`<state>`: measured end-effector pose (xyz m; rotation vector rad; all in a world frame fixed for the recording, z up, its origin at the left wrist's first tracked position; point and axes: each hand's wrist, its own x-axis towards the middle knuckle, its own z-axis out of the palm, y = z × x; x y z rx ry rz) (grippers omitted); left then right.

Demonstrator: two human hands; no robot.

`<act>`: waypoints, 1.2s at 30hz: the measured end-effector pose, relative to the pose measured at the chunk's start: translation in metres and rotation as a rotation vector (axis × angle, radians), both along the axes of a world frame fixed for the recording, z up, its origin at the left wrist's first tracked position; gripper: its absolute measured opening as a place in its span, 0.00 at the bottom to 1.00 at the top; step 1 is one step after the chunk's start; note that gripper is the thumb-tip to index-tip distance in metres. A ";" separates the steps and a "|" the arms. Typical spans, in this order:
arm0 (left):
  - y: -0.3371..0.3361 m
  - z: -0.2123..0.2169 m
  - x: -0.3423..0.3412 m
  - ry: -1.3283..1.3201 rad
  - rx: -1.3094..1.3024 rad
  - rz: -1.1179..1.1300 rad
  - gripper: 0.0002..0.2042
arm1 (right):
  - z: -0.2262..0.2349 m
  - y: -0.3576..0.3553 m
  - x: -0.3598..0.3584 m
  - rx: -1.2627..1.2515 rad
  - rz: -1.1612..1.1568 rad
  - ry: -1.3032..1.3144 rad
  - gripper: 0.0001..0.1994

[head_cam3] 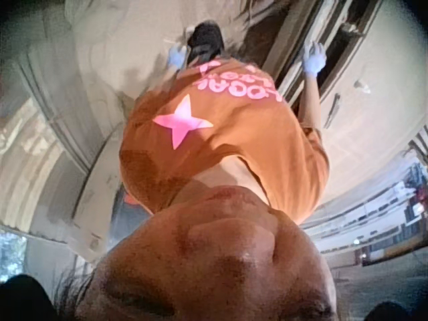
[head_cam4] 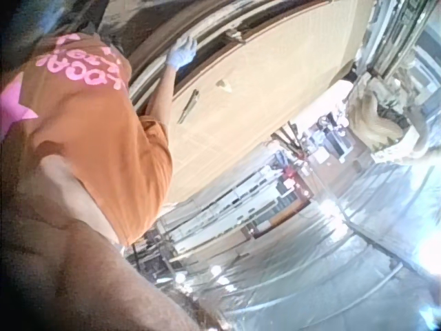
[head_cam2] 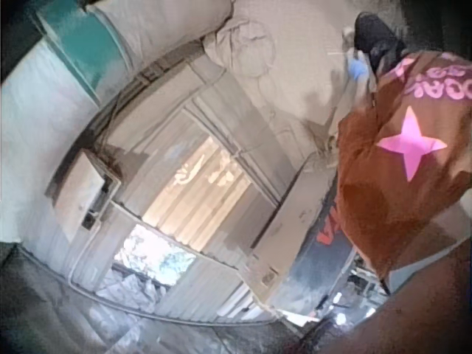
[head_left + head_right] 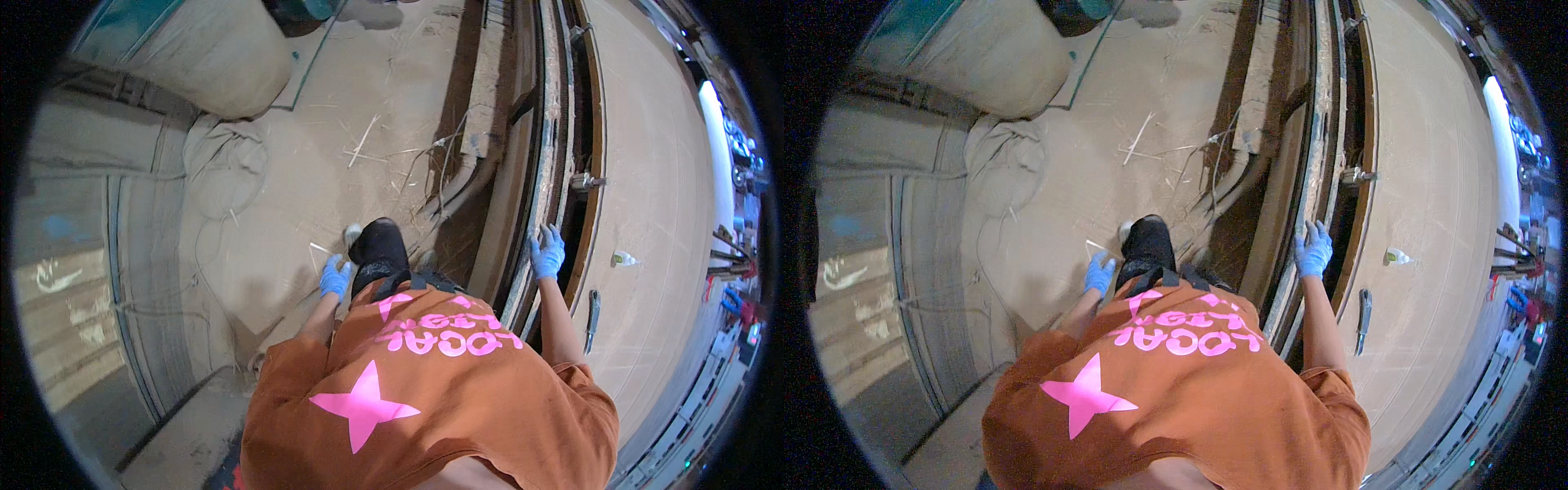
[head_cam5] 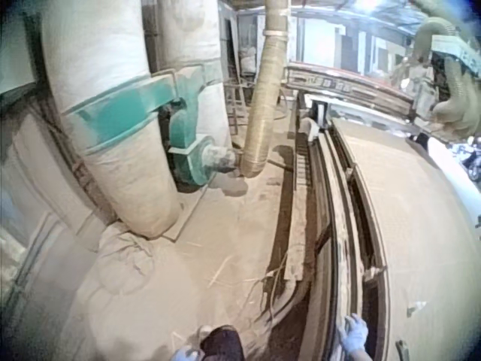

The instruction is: The person applies glue from a small bottle along a seam on a large flat wooden board, then spreads and smooths the glue with gloved fingers. The person also wipes the surface and briefly handles a white panel nearby.

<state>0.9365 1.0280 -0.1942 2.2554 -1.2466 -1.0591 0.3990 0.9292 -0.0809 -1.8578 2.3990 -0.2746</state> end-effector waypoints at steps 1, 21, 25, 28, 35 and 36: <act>-0.015 -0.002 0.005 0.021 0.022 0.017 0.24 | 0.000 -0.016 0.001 0.009 -0.005 -0.002 0.23; -0.524 -0.279 -0.003 -0.177 0.051 -0.734 0.24 | -0.078 -0.318 -0.070 -0.002 0.143 0.492 0.28; -0.597 -0.400 -0.054 -0.163 -0.077 -0.840 0.26 | -0.087 -0.319 -0.074 0.058 0.097 0.612 0.27; -0.624 -0.489 -0.074 -0.223 -0.151 -0.901 0.26 | -0.088 -0.320 -0.070 0.104 0.040 0.598 0.29; -0.666 -0.630 -0.090 -0.272 -0.307 -0.752 0.25 | -0.107 -0.335 -0.056 0.244 0.198 0.730 0.31; -0.676 -0.628 -0.089 -0.314 -0.327 -0.771 0.26 | -0.115 -0.323 -0.066 0.233 0.216 0.708 0.31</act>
